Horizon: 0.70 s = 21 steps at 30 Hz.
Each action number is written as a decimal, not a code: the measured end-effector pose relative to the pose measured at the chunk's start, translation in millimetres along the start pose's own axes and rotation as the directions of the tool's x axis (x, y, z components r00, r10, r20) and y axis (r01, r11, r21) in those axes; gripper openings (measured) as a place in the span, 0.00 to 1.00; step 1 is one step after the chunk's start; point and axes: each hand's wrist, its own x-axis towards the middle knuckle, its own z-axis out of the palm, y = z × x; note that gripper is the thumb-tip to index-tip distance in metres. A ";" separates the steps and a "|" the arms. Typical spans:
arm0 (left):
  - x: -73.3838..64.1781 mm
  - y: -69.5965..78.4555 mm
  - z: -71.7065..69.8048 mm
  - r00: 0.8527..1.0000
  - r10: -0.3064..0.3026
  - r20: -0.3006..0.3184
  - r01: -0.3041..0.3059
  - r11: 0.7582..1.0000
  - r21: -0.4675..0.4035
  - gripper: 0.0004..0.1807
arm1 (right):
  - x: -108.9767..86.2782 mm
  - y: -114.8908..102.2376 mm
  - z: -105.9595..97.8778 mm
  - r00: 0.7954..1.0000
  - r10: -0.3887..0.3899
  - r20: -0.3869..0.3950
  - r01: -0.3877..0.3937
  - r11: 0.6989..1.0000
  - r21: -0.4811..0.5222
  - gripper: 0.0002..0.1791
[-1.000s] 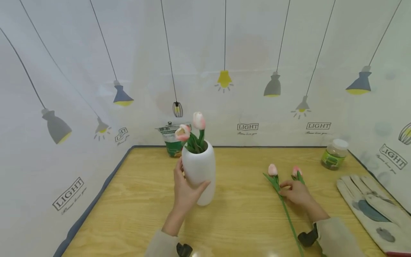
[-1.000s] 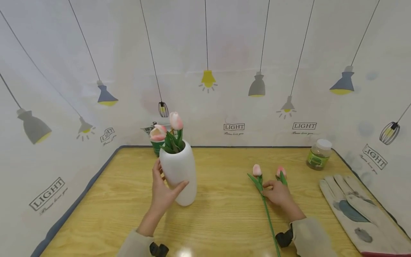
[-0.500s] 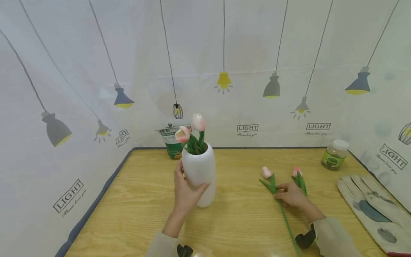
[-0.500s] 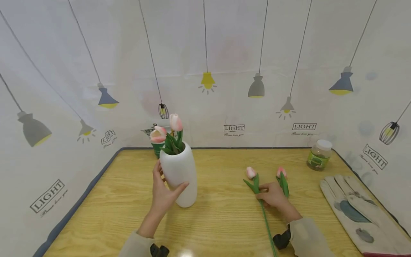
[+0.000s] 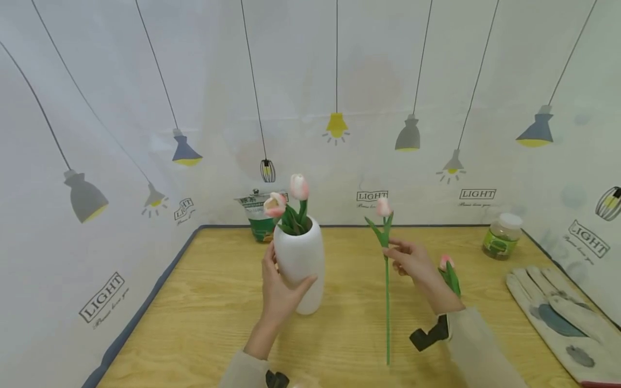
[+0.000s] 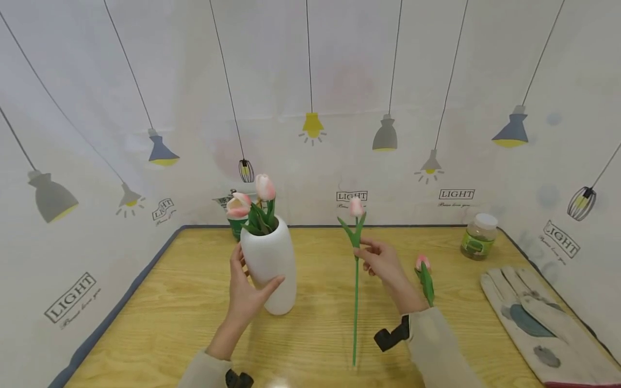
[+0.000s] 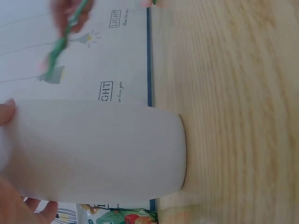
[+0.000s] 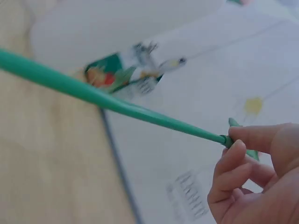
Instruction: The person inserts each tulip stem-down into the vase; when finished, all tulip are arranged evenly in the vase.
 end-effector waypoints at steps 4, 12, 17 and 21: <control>-0.1 -1.2 -0.9 1.000 0.003 -0.007 -0.003 1.000 0.001 0.56 | 0.3 -57.0 14.8 0.985 -0.167 -0.053 0.172 0.980 0.100 0.26; -0.6 0.2 0.8 1.000 0.014 0.003 -0.014 1.000 0.003 0.55 | -7.2 -163.6 21.3 0.879 -0.434 -0.198 0.476 0.781 0.404 0.15; 0.0 -1.3 -0.6 1.000 0.022 -0.009 -0.022 1.000 0.004 0.55 | -8.7 -209.2 39.7 0.754 -0.563 -0.338 0.653 0.592 0.473 0.13; 0.5 -2.6 -1.1 1.000 0.022 -0.001 -0.022 1.000 0.002 0.55 | -9.1 -228.9 55.0 0.650 -0.631 -0.423 0.751 0.449 0.484 0.12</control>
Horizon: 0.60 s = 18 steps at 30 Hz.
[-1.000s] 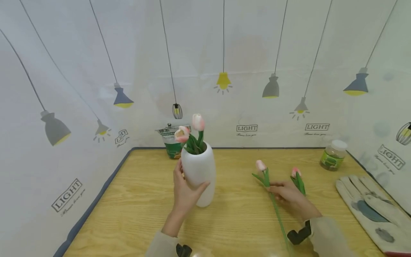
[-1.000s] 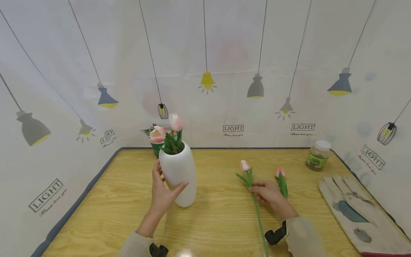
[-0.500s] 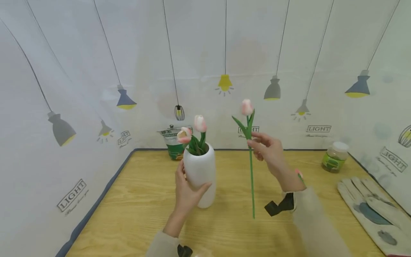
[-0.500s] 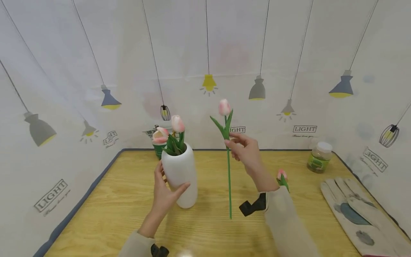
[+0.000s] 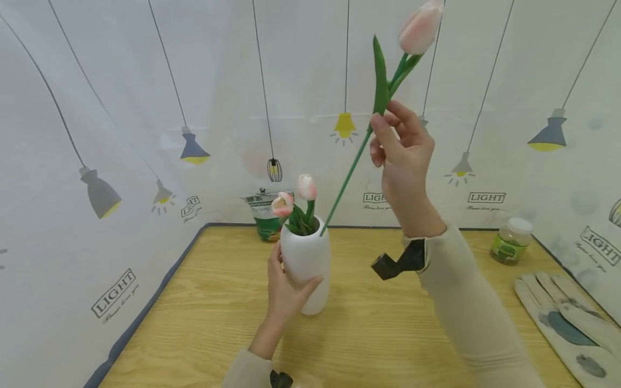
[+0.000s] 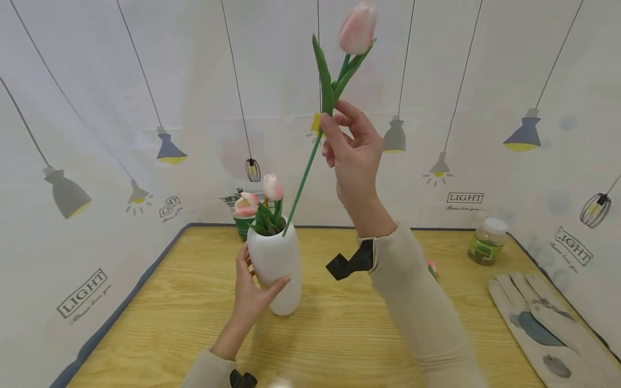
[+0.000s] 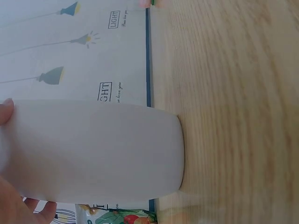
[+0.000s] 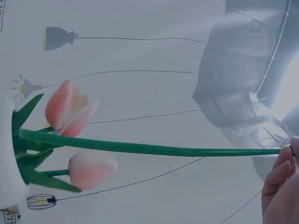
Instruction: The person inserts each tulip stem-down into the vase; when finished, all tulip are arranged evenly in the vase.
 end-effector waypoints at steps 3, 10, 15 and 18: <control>0.0 -0.1 -0.3 1.000 0.000 0.010 0.000 1.000 -0.005 0.55 | 0.1 5.7 7.7 0.999 -0.047 0.005 0.047 0.999 0.004 0.12; -1.3 0.6 1.0 1.000 0.000 0.017 0.000 1.000 0.004 0.55 | -19.6 36.9 0.2 0.998 0.055 0.005 -0.053 0.990 -0.134 0.11; -1.3 1.8 0.3 1.000 -0.014 0.014 0.013 1.000 0.023 0.55 | -48.1 67.3 -9.8 0.985 0.171 0.003 -0.164 0.950 -0.264 0.12; -1.2 2.5 0.2 1.000 -0.020 0.022 0.020 1.000 0.023 0.55 | -69.2 84.8 -15.6 0.967 0.255 -0.010 -0.242 0.905 -0.350 0.15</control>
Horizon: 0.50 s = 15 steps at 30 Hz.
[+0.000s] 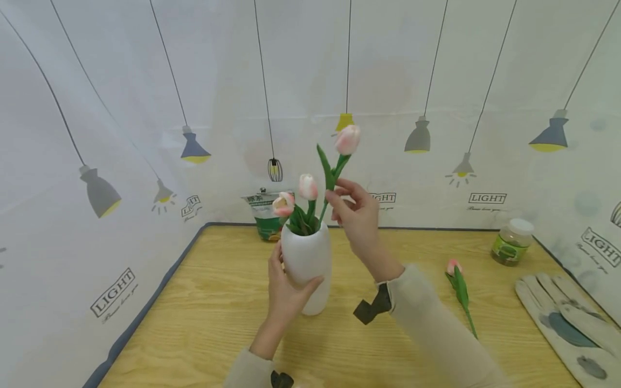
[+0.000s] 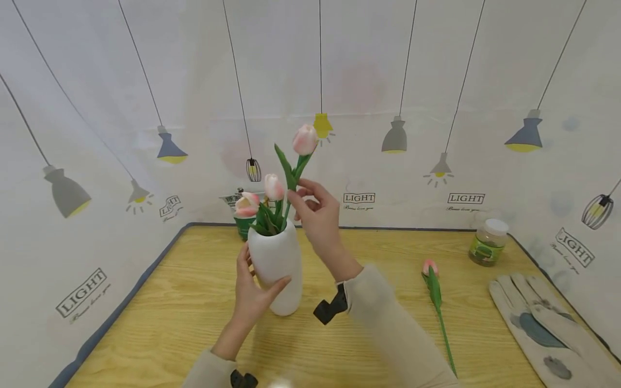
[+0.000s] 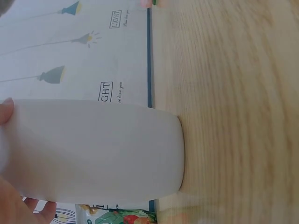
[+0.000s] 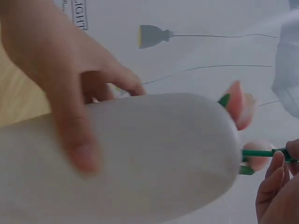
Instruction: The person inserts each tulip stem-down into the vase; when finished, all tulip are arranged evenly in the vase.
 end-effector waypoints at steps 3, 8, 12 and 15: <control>-0.1 -0.3 -0.7 1.000 -0.001 0.009 0.001 1.000 -0.007 0.55 | -15.1 18.0 3.3 0.996 0.081 0.023 -0.078 0.990 -0.116 0.16; -0.4 -0.9 -1.2 1.000 0.004 0.012 -0.004 1.000 -0.014 0.55 | -27.8 31.2 6.6 0.995 0.094 0.040 -0.084 0.975 -0.205 0.14; -0.6 -0.6 -0.9 1.000 0.007 0.007 -0.007 1.000 -0.012 0.55 | -30.1 30.2 3.2 0.994 0.093 0.050 -0.083 0.982 -0.170 0.14; 0.0 -0.6 -0.1 1.000 0.004 0.001 -0.004 1.000 -0.017 0.55 | -33.0 26.7 -3.9 0.993 0.102 0.053 -0.093 0.984 -0.153 0.14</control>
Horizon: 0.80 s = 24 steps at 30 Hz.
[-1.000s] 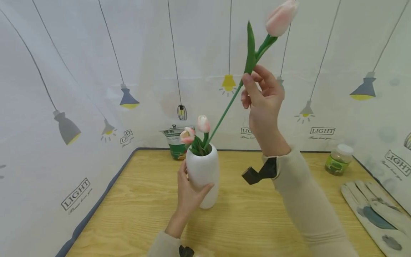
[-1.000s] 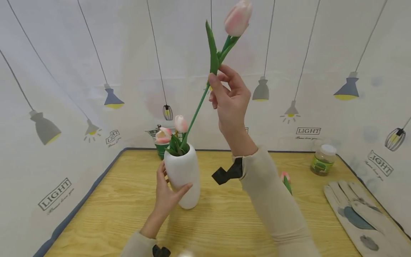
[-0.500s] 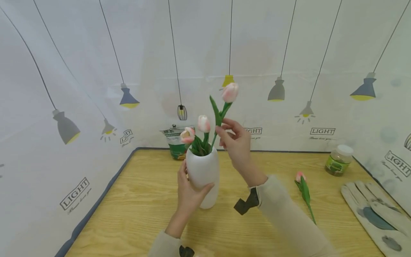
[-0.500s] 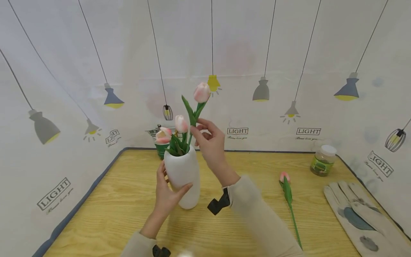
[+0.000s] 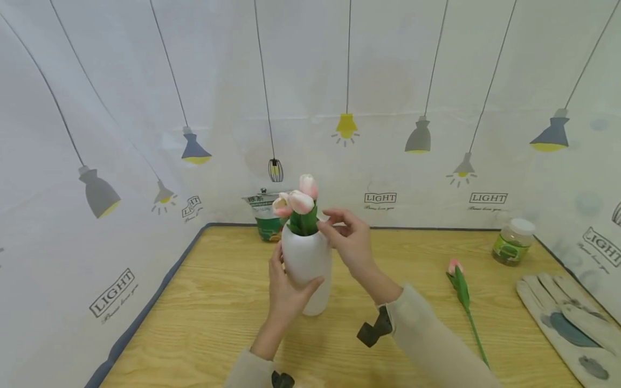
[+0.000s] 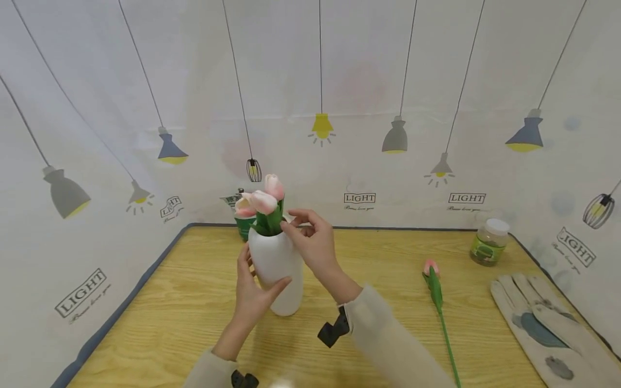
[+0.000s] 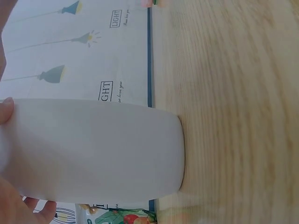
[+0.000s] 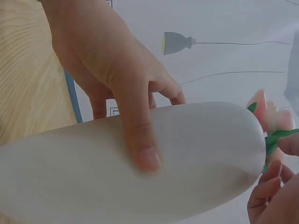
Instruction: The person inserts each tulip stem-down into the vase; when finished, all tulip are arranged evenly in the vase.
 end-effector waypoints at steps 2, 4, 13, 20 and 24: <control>0.5 -0.2 0.3 1.000 -0.005 0.000 0.005 1.000 -0.002 0.55 | -5.5 -2.9 -7.9 1.000 0.007 0.013 -0.007 1.000 0.008 0.14; 0.7 -0.6 0.7 1.000 -0.009 0.001 0.009 1.000 -0.004 0.55 | -13.5 -6.7 -19.4 1.000 -0.006 0.029 0.006 1.000 0.002 0.14; 0.6 4.3 -0.6 0.999 0.020 -0.028 -0.019 1.000 0.011 0.56 | -38.3 14.0 -124.9 0.998 0.030 0.057 -0.015 0.967 -0.254 0.17; 1.4 3.6 0.4 0.999 0.015 -0.037 -0.015 1.000 0.008 0.55 | -55.8 75.9 -231.6 0.978 0.209 -0.003 -0.128 0.588 -0.799 0.20; -0.7 2.9 2.0 1.000 -0.006 -0.013 0.005 1.000 -0.011 0.55 | -67.3 89.4 -270.0 0.916 0.400 -0.041 -0.204 0.376 -0.904 0.28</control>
